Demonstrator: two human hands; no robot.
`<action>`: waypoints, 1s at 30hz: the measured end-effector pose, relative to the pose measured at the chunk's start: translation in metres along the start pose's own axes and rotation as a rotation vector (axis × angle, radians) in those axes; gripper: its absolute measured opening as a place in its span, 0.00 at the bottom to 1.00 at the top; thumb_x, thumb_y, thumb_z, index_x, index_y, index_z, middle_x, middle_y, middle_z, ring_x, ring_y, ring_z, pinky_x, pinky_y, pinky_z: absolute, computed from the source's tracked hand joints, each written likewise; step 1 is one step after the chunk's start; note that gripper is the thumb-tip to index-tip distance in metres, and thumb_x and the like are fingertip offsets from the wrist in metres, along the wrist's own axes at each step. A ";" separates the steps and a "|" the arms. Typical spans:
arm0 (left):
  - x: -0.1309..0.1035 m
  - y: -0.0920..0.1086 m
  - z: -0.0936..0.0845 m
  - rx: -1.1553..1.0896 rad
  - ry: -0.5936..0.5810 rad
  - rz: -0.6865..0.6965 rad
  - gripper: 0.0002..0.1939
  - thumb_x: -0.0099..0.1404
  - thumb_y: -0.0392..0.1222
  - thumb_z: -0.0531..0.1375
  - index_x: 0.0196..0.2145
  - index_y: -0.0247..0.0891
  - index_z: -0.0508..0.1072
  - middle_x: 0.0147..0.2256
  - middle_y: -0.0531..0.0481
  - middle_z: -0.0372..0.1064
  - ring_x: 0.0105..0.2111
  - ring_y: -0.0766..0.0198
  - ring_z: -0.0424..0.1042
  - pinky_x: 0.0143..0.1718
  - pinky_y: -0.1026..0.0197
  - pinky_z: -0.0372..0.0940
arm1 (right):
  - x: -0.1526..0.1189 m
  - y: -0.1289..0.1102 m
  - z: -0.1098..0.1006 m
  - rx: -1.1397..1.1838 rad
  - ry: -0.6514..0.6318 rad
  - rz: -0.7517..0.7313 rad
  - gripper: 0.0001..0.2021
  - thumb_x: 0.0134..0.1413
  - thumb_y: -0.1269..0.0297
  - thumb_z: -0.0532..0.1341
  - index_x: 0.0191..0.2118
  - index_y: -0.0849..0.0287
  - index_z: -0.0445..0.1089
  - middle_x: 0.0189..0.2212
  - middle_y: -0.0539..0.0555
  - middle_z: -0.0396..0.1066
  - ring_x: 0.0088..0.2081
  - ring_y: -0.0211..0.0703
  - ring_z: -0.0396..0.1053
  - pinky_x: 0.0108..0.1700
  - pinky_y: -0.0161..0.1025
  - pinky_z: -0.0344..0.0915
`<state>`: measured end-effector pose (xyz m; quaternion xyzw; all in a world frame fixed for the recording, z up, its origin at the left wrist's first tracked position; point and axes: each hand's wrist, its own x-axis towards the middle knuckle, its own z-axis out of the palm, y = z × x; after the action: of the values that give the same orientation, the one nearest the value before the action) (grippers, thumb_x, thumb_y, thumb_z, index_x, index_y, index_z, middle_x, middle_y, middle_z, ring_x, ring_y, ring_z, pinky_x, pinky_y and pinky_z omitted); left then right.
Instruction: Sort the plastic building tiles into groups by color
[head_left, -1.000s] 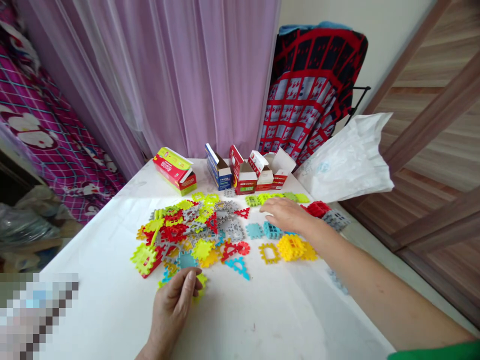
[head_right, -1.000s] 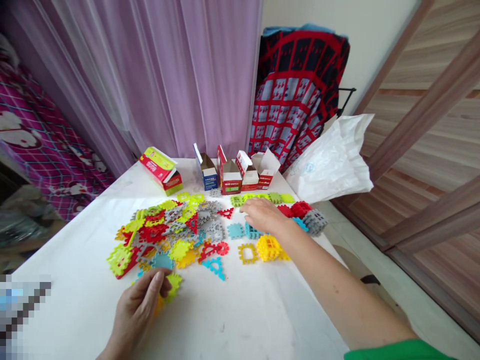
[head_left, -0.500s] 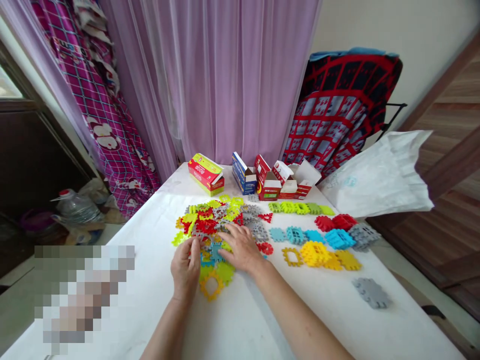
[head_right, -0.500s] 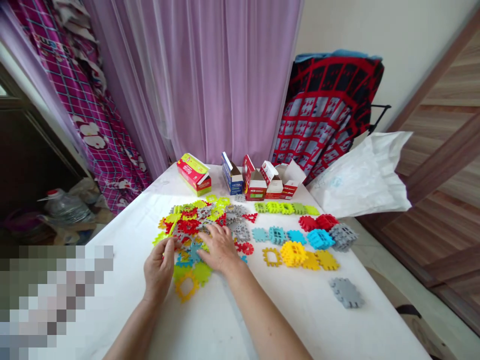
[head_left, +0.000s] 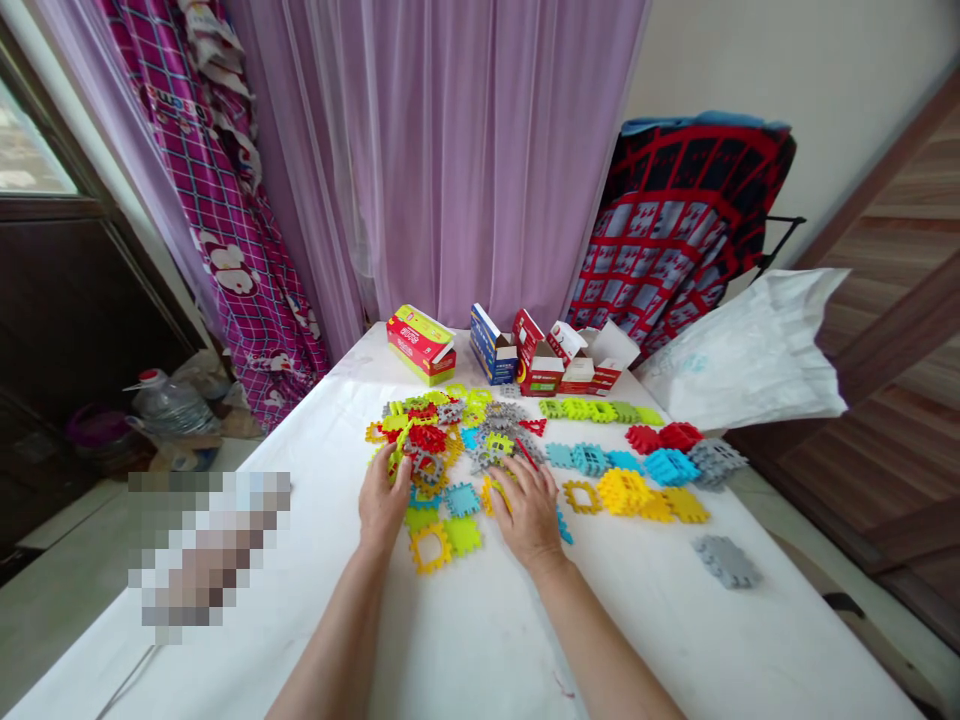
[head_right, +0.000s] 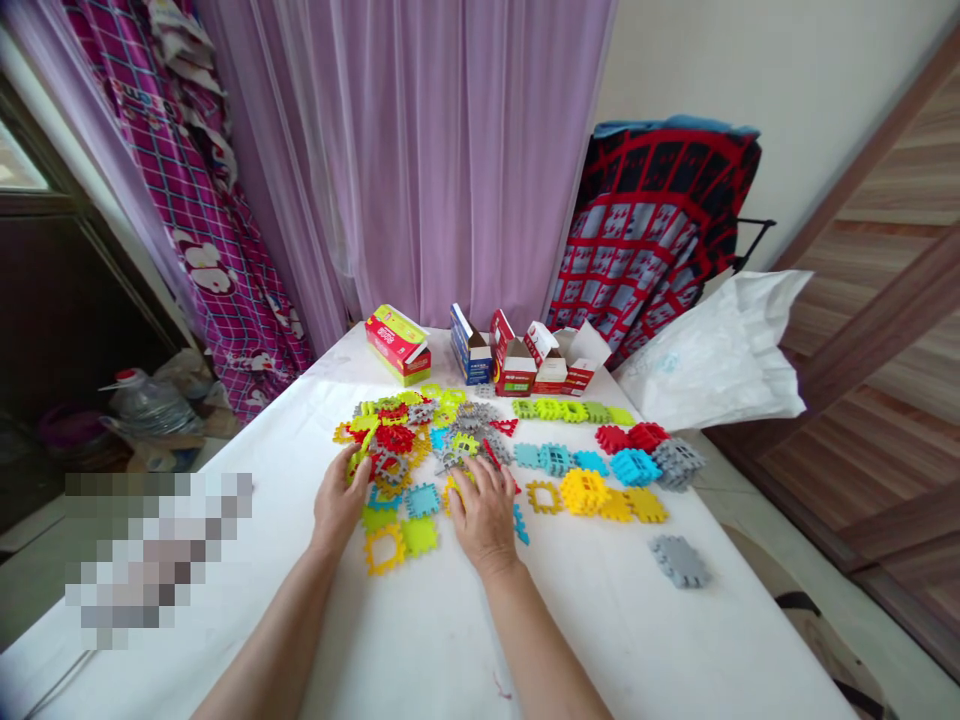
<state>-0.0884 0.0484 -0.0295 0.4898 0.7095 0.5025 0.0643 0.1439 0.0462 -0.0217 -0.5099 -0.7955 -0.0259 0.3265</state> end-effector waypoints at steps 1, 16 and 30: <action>-0.001 0.002 -0.001 -0.022 -0.005 -0.029 0.20 0.63 0.51 0.56 0.49 0.41 0.71 0.50 0.43 0.73 0.51 0.53 0.70 0.52 0.51 0.64 | -0.004 0.001 -0.001 0.004 0.028 0.016 0.15 0.61 0.66 0.54 0.50 0.51 0.71 0.54 0.56 0.68 0.58 0.51 0.60 0.63 0.57 0.44; -0.039 0.029 -0.015 -0.262 -0.097 0.199 0.39 0.59 0.49 0.63 0.63 0.43 0.52 0.53 0.43 0.68 0.51 0.56 0.70 0.52 0.52 0.66 | -0.043 0.003 -0.014 0.168 0.183 0.073 0.15 0.58 0.67 0.52 0.44 0.51 0.75 0.47 0.56 0.73 0.51 0.52 0.67 0.55 0.53 0.62; -0.047 0.032 -0.002 0.101 -0.270 0.530 0.24 0.65 0.51 0.56 0.56 0.38 0.66 0.55 0.38 0.68 0.56 0.50 0.66 0.57 0.44 0.59 | -0.042 0.007 -0.020 0.327 0.064 0.261 0.13 0.59 0.66 0.52 0.38 0.53 0.74 0.35 0.53 0.78 0.38 0.45 0.74 0.44 0.40 0.69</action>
<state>-0.0448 0.0118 -0.0227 0.7228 0.5663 0.3961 0.0004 0.1703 0.0085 -0.0312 -0.5476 -0.7057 0.1300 0.4305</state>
